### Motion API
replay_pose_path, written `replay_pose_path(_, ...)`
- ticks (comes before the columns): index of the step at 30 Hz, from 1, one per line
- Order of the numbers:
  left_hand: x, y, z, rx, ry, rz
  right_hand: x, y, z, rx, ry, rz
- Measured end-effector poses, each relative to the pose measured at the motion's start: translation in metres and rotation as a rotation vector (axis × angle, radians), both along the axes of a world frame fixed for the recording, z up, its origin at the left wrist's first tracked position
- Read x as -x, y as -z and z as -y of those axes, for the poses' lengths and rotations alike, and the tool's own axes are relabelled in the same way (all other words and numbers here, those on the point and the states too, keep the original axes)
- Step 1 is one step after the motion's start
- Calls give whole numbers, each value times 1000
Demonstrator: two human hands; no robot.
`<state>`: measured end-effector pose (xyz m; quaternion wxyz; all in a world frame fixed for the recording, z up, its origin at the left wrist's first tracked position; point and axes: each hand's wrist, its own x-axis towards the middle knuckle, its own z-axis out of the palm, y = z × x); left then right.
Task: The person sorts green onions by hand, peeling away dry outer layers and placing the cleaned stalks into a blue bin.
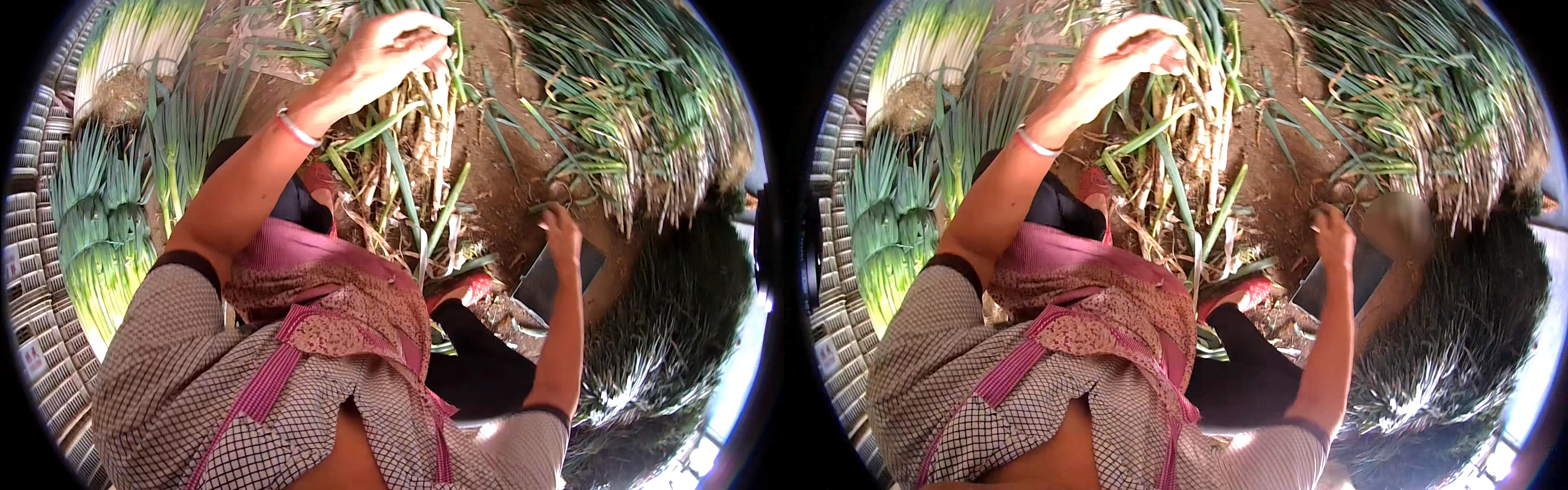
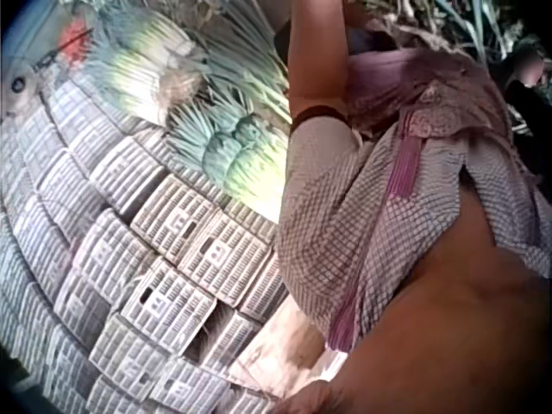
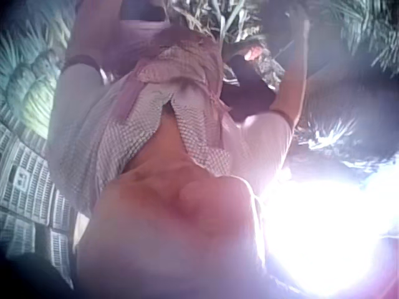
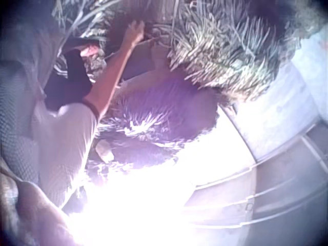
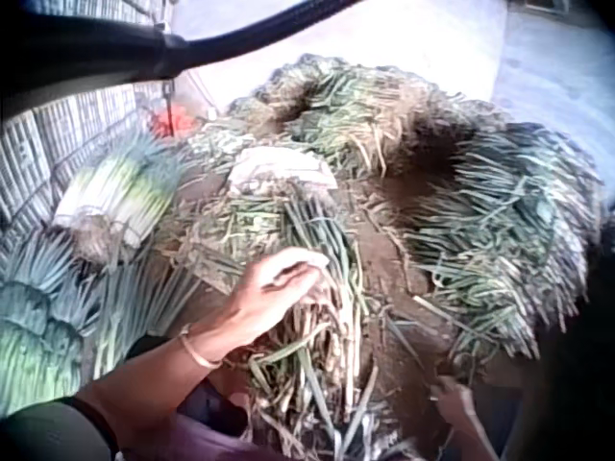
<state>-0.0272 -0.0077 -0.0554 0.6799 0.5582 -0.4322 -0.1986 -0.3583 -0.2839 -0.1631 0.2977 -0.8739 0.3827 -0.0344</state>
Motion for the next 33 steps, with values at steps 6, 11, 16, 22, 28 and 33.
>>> replay_pose_path(6, -19, -21, -38, -146, -133, -105, -155, 216, -62, -105, -98, -388)
replay_pose_path(11, -26, -19, -36, -182, -77, -47, -162, 358, -153, -146, 343, -242)
replay_pose_path(16, -28, -19, -37, -176, -23, -94, -168, 233, -99, -367, 317, -118)
replay_pose_path(22, -17, 22, -19, -178, -61, -366, -123, -39, -120, -25, -3, 124)
replay_pose_path(28, -3, 103, 8, 139, 103, -1175, -49, -123, -287, -330, 18, -38)
replay_pose_path(33, 12, 78, 5, 582, -12, -1282, 28, -107, -331, -521, 73, 123)
